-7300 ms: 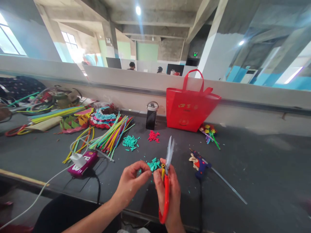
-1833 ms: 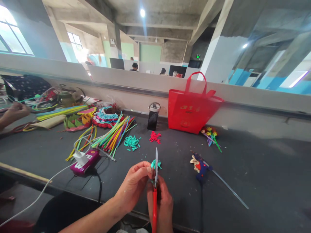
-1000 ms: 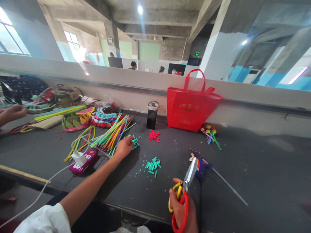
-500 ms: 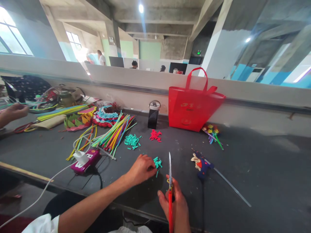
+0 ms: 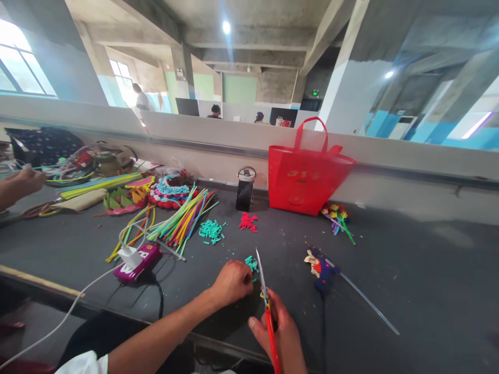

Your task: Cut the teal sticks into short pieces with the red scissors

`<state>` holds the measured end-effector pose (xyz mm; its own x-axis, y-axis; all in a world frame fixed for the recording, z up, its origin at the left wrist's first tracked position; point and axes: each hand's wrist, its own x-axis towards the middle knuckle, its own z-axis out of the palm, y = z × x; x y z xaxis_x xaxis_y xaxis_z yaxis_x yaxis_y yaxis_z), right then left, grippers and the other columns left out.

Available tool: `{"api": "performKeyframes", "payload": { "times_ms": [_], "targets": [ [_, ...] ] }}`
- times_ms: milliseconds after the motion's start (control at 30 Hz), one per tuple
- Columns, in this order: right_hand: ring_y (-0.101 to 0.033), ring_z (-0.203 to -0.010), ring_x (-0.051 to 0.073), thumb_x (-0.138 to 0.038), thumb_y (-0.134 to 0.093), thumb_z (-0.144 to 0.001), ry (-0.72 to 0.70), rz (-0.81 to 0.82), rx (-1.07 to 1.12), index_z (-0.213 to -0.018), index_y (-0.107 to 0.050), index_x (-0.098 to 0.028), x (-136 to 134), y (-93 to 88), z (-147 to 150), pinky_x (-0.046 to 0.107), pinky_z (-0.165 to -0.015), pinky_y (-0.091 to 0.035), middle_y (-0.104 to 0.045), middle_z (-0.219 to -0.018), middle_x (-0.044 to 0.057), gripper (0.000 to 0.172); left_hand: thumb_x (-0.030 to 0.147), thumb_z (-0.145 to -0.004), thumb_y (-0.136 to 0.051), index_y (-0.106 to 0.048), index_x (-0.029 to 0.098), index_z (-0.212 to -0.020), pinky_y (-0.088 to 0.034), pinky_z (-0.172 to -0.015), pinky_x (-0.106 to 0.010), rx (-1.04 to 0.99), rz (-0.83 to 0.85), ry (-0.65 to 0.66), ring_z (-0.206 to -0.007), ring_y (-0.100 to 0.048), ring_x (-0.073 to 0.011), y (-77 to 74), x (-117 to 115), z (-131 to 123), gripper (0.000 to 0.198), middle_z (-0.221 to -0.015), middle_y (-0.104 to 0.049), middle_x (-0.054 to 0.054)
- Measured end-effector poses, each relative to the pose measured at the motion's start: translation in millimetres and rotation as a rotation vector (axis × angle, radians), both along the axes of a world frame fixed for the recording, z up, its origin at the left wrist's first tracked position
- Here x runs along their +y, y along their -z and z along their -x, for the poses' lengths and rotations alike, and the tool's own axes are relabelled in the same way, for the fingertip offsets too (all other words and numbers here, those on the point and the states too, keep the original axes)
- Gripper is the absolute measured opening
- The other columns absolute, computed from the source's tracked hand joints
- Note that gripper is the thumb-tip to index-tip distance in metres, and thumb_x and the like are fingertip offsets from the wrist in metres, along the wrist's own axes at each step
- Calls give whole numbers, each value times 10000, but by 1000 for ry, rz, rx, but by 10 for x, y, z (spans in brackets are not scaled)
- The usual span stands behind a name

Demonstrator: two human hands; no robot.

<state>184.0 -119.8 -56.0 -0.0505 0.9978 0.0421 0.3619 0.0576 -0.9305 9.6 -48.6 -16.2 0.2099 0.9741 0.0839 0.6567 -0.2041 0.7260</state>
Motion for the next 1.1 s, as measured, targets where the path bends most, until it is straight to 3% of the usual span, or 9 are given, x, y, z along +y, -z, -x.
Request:
{"api": "performKeyframes", "payload": {
  "times_ms": [100,167,233,300,367,433,633,800,1100],
  "targets": [
    [-480,-423,110,-320,-651,-695,58,-55,40,-1237,-586,-183,-37,11,58,204,-474,-455,-456,-505,-110,562,220,-680,-530,-602,173,-654,-420,-615,-280,-265,30,-79,-600,-563,-169,-168,-6,83,89,-618,-608,-29],
    [-528,-444,119,-389,-659,-716,146,-139,29,-1215,-616,-184,-75,12,119,212,-503,-483,-551,-553,-75,541,264,-763,-448,-577,171,-699,-410,-578,-252,-421,25,-134,-564,-520,-138,-332,-34,135,171,-614,-572,-17],
    [-675,-655,167,-477,-658,-735,239,-233,13,-1166,-656,-193,-99,-8,202,228,-647,-541,-708,-803,15,517,283,-796,-429,-546,175,-695,-410,-587,-240,-585,16,-171,-567,-495,-123,-504,-93,155,188,-608,-536,-4],
    [-713,-875,211,-524,-624,-772,274,-291,-1,-1168,-659,-206,-91,-53,292,232,-724,-554,-729,-1022,53,509,284,-782,-509,-539,175,-667,-409,-610,-232,-900,63,-184,-579,-481,-115,-651,-179,136,161,-591,-517,8],
    [-706,-962,226,-525,-589,-810,264,-343,-33,-1206,-636,-212,-51,-115,364,244,-749,-563,-723,-1093,58,507,258,-744,-616,-566,166,-649,-407,-636,-229,-1216,131,-154,-595,-481,-110,-755,-274,92,142,-594,-538,6],
    [-701,-993,234,-508,-568,-834,241,-406,-83,-1244,-609,-203,7,-174,399,275,-795,-566,-719,-1121,68,512,242,-730,-674,-596,156,-646,-409,-655,-234,-1382,165,-112,-615,-495,-113,-820,-359,49,143,-613,-566,-3],
    [-695,-1031,225,-412,-636,-818,30,-518,-236,-1258,-612,-191,79,-292,387,264,-823,-575,-704,-1177,79,494,252,-709,-728,-613,149,-630,-400,-610,-226,-1442,187,-149,-582,-490,-106,-919,-482,38,173,-609,-571,4],
    [-683,-1044,241,-411,-591,-838,154,-503,-186,-1247,-616,-183,-22,-356,500,310,-859,-557,-700,-1173,91,468,259,-699,-734,-602,152,-614,-389,-601,-216,-1422,177,-178,-568,-468,-98,-922,-480,52,190,-593,-551,18],
    [-728,-910,228,-426,-601,-822,183,-419,-152,-1219,-641,-202,-55,-302,520,278,-804,-568,-746,-1052,73,457,245,-698,-731,-621,149,-628,-390,-607,-215,-1444,191,-168,-578,-472,-99,-884,-473,21,162,-597,-569,9]
  ]
}}
